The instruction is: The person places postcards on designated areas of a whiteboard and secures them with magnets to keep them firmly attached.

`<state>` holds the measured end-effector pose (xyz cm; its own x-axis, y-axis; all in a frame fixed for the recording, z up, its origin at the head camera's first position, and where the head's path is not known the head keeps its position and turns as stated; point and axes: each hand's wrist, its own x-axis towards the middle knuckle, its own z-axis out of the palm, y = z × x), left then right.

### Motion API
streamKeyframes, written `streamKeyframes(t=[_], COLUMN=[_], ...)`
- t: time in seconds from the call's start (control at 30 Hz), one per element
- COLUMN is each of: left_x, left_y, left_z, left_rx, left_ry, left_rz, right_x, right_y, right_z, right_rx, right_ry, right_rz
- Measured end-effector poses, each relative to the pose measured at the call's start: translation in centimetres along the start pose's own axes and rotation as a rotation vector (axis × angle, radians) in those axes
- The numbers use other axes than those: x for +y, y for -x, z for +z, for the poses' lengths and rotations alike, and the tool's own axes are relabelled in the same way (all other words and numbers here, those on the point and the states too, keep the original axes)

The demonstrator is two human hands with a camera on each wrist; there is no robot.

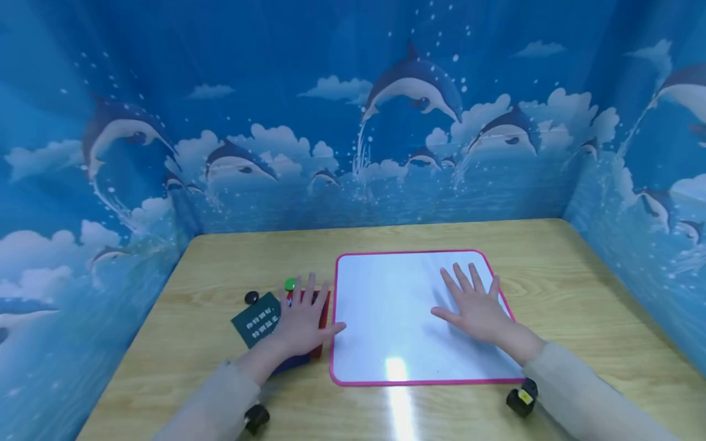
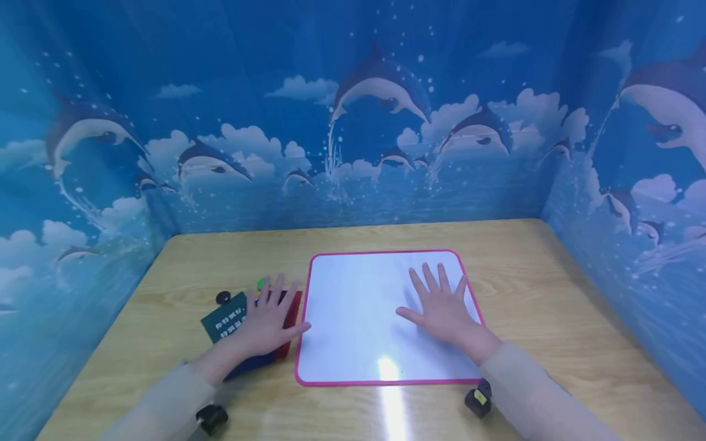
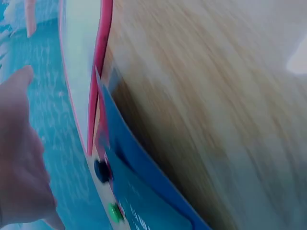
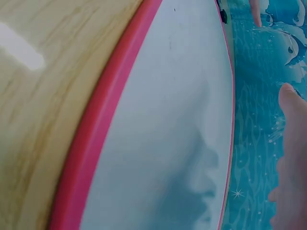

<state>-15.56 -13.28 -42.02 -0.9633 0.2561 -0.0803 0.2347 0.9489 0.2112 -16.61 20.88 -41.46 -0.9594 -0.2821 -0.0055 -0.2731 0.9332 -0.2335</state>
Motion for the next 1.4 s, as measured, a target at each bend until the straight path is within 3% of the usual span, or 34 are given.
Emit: streamKeyframes(t=[0.2,0.5,0.7,1.03,1.4], left_x=[-3.0,-7.5,-9.3,-10.2,-10.8], left_y=[1.4,3.3,4.1,4.6,4.0], left_z=[-0.8,-3.7,-3.6,-2.8,-2.1], left_rx=[-0.037,-0.196,-0.238,-0.208,-0.146], left_ry=[0.002,0.056,0.051,0.070,0.058], left_rz=[-0.133,-0.343,-0.427,-0.424,-0.389], right_x=[0.3,0.7,1.4,3.7,7.3], right_y=[0.2,0.2,0.4,1.2,3.0], right_z=[-0.2,0.0,0.1,0.4,0.3], right_rx=[0.010,0.008,0.012,-0.032,-0.057], right_ry=[-0.012,-0.003,0.004,-0.062,0.012], right_rz=[-0.002,0.008,0.019,0.061,0.125])
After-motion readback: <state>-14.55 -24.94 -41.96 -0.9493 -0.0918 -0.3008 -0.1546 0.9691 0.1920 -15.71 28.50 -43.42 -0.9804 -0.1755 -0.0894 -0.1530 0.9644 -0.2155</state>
